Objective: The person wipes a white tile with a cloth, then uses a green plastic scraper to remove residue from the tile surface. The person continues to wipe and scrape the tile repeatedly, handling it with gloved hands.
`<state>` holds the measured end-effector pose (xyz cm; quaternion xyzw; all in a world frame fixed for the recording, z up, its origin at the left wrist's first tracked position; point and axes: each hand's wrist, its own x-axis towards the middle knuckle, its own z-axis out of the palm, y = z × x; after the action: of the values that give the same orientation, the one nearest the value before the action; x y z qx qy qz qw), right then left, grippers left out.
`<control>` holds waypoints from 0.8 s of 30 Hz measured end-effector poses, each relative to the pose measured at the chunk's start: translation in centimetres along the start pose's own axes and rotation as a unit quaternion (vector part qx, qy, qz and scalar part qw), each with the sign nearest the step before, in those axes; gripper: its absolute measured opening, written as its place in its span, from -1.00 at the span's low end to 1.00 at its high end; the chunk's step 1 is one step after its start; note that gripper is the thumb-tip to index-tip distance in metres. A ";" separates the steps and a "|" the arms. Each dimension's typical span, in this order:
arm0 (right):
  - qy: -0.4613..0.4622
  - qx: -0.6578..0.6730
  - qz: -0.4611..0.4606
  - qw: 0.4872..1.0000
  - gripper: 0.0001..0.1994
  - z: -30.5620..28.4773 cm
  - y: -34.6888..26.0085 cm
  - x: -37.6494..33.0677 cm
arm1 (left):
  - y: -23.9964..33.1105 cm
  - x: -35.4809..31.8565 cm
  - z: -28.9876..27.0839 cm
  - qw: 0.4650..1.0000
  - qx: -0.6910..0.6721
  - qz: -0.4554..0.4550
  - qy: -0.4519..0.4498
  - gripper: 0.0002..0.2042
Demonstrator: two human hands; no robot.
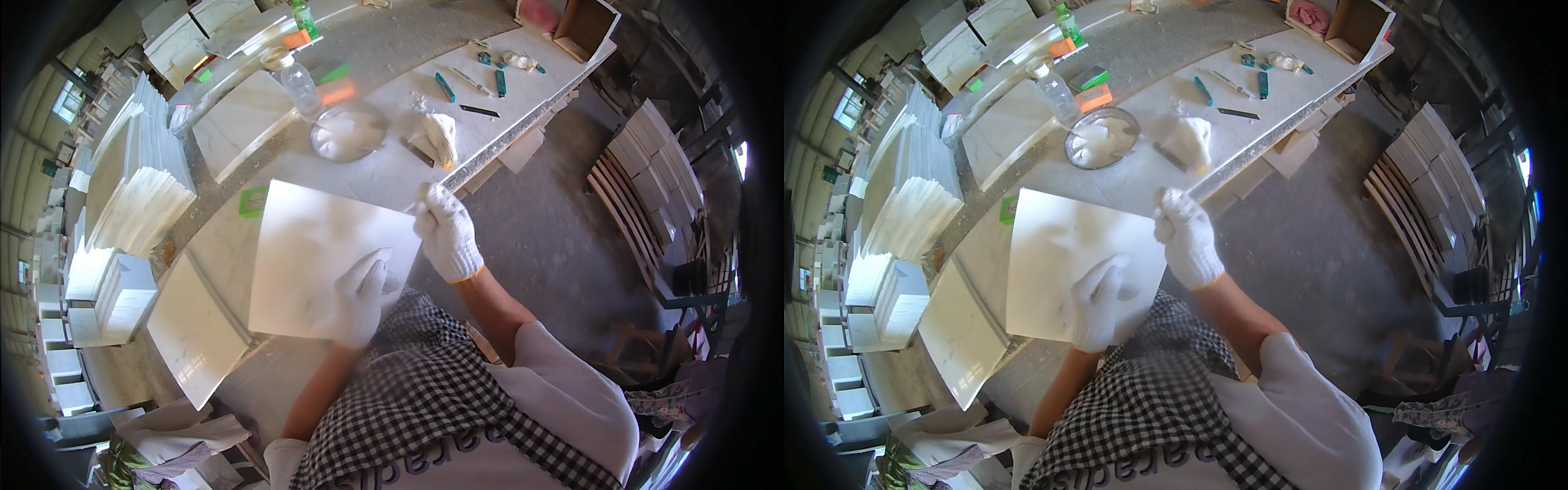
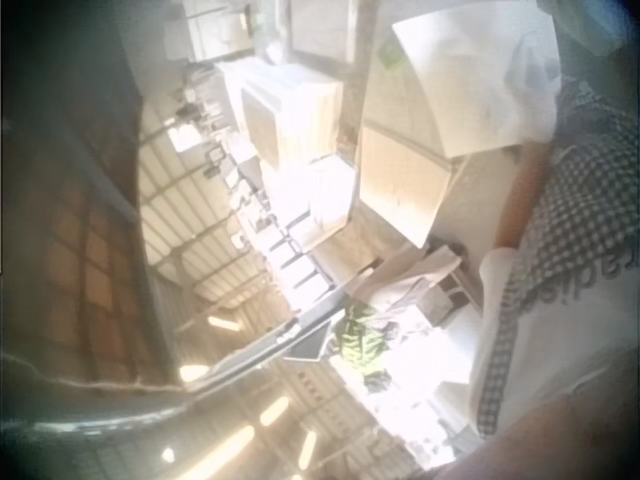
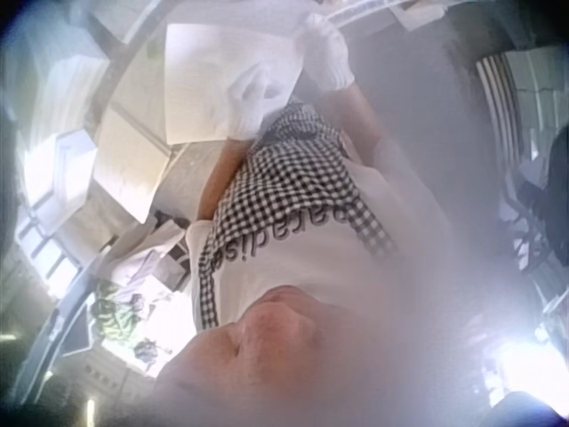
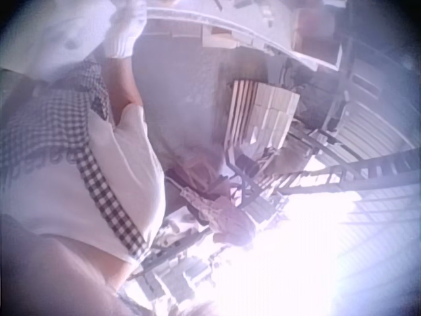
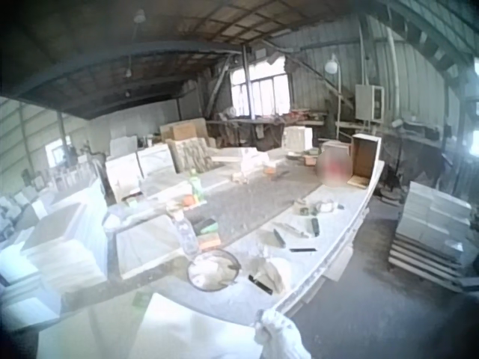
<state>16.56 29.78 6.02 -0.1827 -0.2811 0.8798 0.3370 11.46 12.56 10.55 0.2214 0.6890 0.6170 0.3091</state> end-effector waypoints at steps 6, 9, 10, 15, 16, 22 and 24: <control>0.085 -0.212 0.034 0.973 -0.81 -2.0 -1.3 0.1 | -0.2 0.0 -0.4 0.999 -0.016 -0.029 -0.004 -0.71; 0.043 -0.301 -0.013 0.952 -0.83 -1.5 -0.5 -1.1 | -0.6 0.3 -0.5 1.000 0.002 -0.014 -0.014 -0.72; 0.014 -0.317 -0.015 0.948 -0.80 -1.2 -0.4 -1.5 | -0.7 0.2 -0.6 1.000 -0.011 -0.013 -0.018 -0.71; -0.199 -0.414 -0.101 0.882 -0.76 1.0 -0.8 -2.8 | -0.8 0.3 -0.5 1.000 0.001 0.003 -0.006 -0.72; -0.210 -0.439 -0.101 0.868 -0.76 1.4 -0.9 -2.8 | -0.9 0.3 -0.5 1.000 -0.003 0.025 0.005 -0.75; -0.095 -0.343 0.013 0.935 -0.75 1.9 0.0 -2.9 | -1.8 -0.1 -3.0 0.989 0.101 0.078 0.071 -0.87; -0.095 -0.390 0.008 0.916 -0.76 1.3 0.3 -3.1 | -2.3 -0.6 -4.1 0.997 0.001 -0.017 0.076 -0.84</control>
<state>17.91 26.99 7.28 -0.2175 -0.6312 0.7162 0.2033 9.20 8.84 8.53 0.1629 0.7148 0.6259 0.2660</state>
